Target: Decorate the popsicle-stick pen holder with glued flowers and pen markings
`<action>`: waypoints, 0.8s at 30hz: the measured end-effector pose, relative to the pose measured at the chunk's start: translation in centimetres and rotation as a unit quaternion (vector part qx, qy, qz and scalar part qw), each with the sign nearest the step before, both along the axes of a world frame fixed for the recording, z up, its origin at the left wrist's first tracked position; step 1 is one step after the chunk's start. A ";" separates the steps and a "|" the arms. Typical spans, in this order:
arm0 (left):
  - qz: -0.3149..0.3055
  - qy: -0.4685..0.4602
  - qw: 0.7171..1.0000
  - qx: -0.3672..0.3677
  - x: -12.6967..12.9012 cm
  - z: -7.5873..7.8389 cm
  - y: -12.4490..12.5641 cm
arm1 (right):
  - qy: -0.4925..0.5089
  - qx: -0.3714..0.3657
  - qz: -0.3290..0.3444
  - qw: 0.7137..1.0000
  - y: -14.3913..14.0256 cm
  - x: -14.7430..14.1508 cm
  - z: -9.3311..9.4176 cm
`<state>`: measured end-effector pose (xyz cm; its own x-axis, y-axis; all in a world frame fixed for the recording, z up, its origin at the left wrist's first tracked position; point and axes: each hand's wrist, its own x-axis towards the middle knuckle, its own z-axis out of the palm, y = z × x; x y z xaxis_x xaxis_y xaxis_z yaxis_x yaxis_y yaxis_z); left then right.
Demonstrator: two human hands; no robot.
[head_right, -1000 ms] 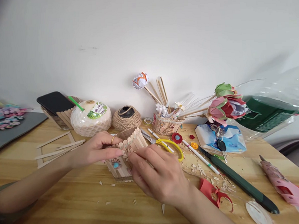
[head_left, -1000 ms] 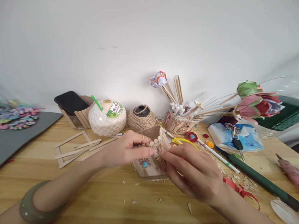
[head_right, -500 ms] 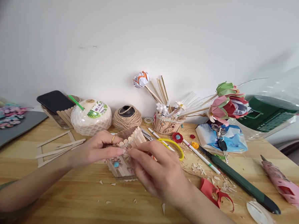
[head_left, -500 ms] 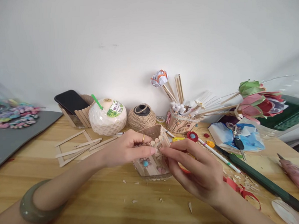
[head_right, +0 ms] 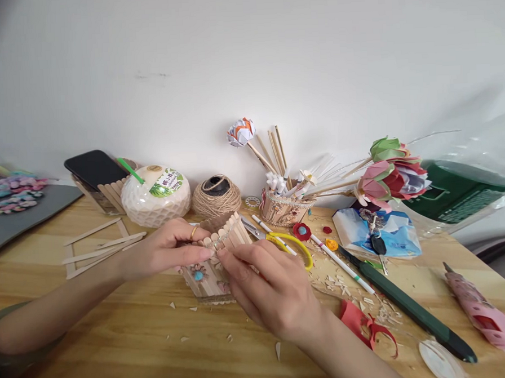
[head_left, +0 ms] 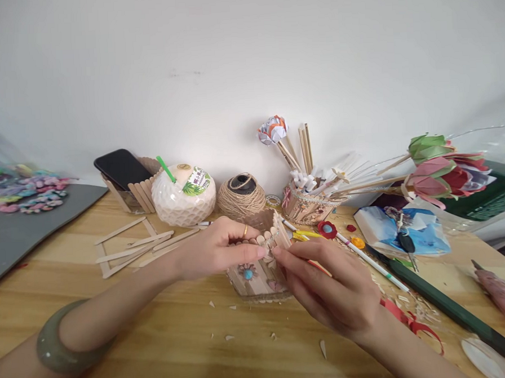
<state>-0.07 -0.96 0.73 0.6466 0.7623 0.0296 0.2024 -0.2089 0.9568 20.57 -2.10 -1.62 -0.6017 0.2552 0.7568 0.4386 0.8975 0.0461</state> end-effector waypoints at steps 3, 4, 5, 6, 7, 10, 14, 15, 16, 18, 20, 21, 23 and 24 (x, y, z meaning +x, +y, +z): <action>0.003 -0.008 1.000 -0.004 0.0 0.0 0.1 | -0.019 0.032 -0.015 0.999 0.0 0.1 0.1; 0.003 -0.007 1.000 -0.005 0.0 0.0 0.1 | -0.010 0.023 -0.013 1.000 -0.1 0.2 0.1; 0.002 -0.004 1.000 -0.006 0.0 0.0 0.1 | 0.007 0.006 -0.008 1.000 -0.2 0.2 0.1; 0.001 -0.001 1.000 -0.008 -0.1 0.0 0.1 | 0.029 -0.016 -0.002 0.999 -0.2 0.2 0.1; 0.001 0.001 1.000 -0.010 -0.1 -0.1 0.1 | 0.052 -0.037 0.004 0.998 -0.3 0.1 0.1; 0.003 -0.001 1.000 -0.013 -0.2 -0.2 0.1 | 0.079 -0.054 0.014 0.995 -0.4 0.0 0.2; 0.002 -0.006 1.000 -0.016 -0.1 -0.2 0.1 | 0.050 -0.046 0.031 0.997 -0.2 0.0 0.0; 0.002 -0.006 1.000 -0.016 -0.1 -0.1 0.1 | 0.044 -0.046 0.031 0.998 -0.2 0.1 -0.1; 0.003 -0.006 1.000 -0.015 -0.1 -0.1 0.1 | 0.038 -0.043 0.029 0.998 -0.1 0.1 -0.2; 0.003 -0.005 1.000 -0.012 -0.1 -0.1 0.1 | 0.031 -0.027 0.026 0.999 0.0 0.1 -0.2; 0.003 -0.004 1.000 -0.009 -0.1 0.0 0.1 | 0.024 -0.014 0.018 0.999 0.0 0.1 -0.2; 0.003 -0.004 1.000 -0.010 -0.1 0.0 0.1 | 0.020 -0.007 0.013 1.000 0.0 0.1 -0.1; 0.002 -0.006 1.000 -0.012 -0.1 -0.1 0.1 | 0.011 0.007 0.002 1.000 0.0 0.1 0.1; 0.003 -0.006 1.000 -0.014 -0.1 -0.1 0.1 | 0.004 0.015 -0.001 1.000 0.0 0.1 0.2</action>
<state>-0.14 -0.85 0.67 0.6419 0.7666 0.0159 0.1928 -0.1814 0.9643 20.66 -2.08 -1.43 -0.5943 0.2341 0.7694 0.4416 0.8946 0.0690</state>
